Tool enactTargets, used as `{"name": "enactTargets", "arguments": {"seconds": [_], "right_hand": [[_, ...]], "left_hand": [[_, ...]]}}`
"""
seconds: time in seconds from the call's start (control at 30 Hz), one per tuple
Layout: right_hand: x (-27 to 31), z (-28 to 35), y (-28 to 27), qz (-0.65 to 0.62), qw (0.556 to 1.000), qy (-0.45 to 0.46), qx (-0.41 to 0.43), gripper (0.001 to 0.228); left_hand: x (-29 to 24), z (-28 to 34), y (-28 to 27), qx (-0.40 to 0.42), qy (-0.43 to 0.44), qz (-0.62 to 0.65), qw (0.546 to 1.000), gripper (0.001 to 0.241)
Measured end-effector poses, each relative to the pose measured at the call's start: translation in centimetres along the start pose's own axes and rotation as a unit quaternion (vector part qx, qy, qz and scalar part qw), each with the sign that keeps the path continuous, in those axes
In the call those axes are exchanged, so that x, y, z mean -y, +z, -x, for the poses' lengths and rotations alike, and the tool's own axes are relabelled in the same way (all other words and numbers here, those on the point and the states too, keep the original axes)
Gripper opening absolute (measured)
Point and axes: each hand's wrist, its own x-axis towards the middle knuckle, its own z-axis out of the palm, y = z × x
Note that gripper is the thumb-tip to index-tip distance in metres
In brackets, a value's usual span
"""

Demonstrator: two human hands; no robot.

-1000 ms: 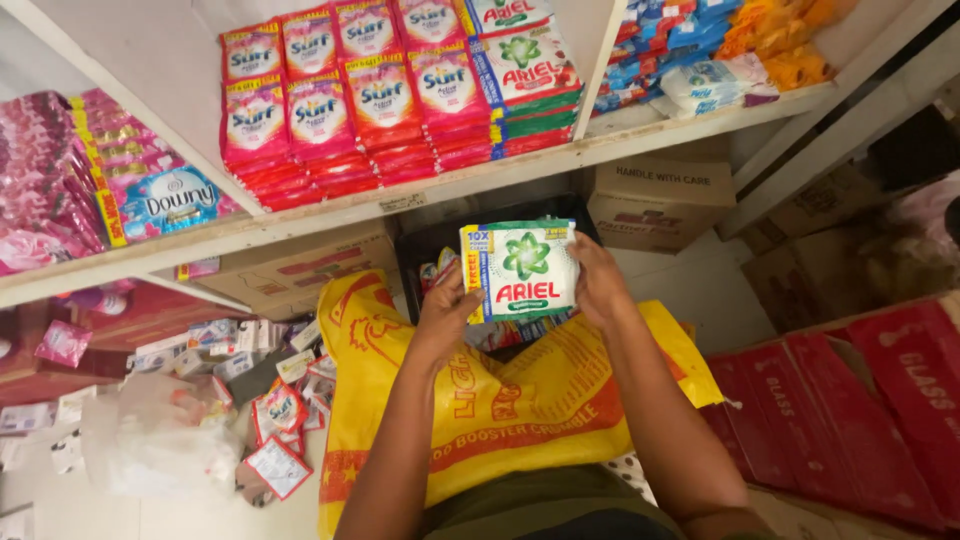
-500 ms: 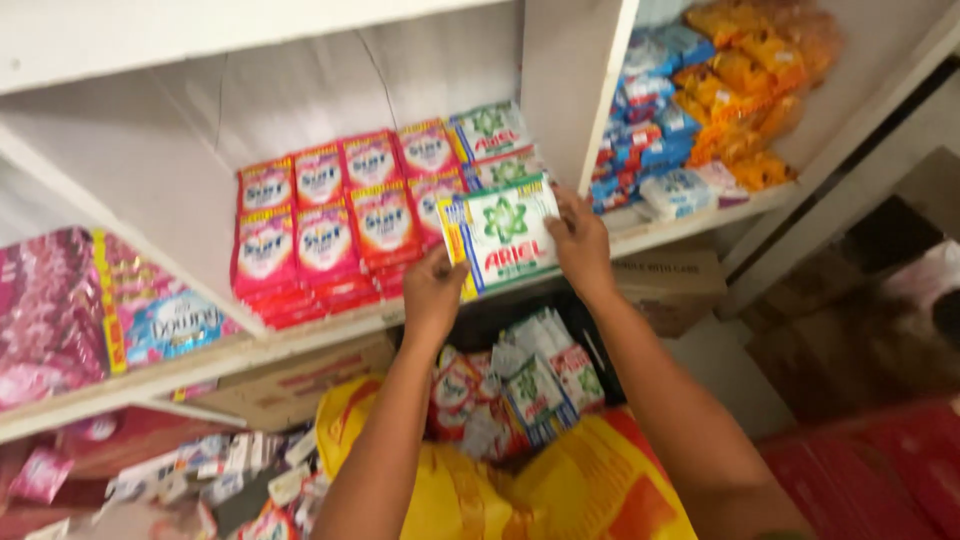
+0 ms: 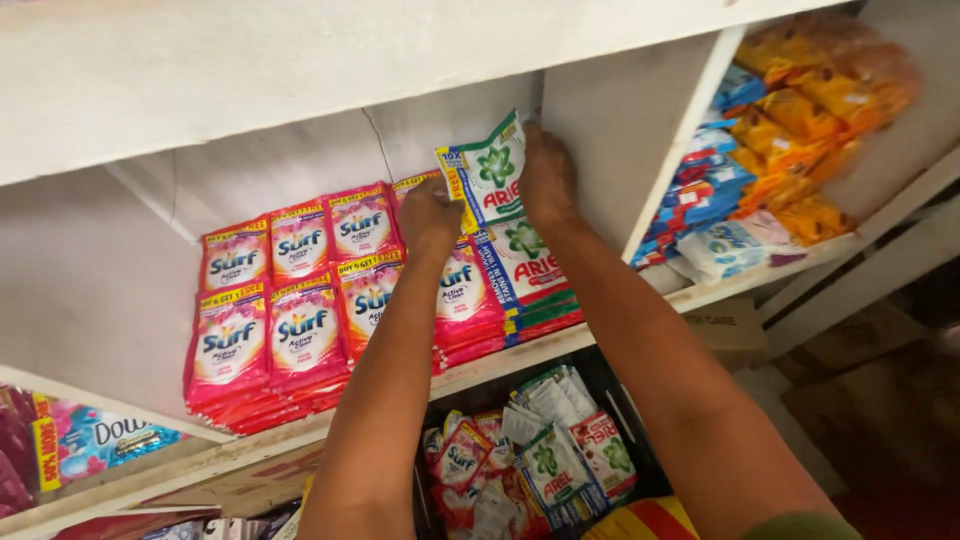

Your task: Organize and stock laundry detergent sachets on a store shelf.

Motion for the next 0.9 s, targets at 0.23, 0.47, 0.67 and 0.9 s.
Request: {"name": "enactTargets", "arguments": {"seconds": [0.23, 0.47, 0.67, 0.9], "right_hand": [[-0.8, 0.2, 1.8, 0.036, 0.997, -0.043, 0.046, 0.040], [0.2, 1.1, 0.9, 0.035, 0.985, -0.103, 0.134, 0.043], [1.0, 1.2, 0.5, 0.078, 0.951, -0.041, 0.296, 0.062], [1.1, 1.5, 1.2, 0.097, 0.947, -0.010, 0.306, 0.062]], "left_hand": [[-0.3, -1.0, 0.9, -0.029, 0.013, -0.051, 0.998, 0.038], [-1.5, -0.4, 0.9, -0.027, 0.075, -0.218, 0.973, 0.043], [-0.3, -0.8, 1.6, 0.013, 0.167, -0.359, 0.918, 0.031], [1.5, -1.3, 1.3, 0.067, 0.194, -0.359, 0.911, 0.035]]}}
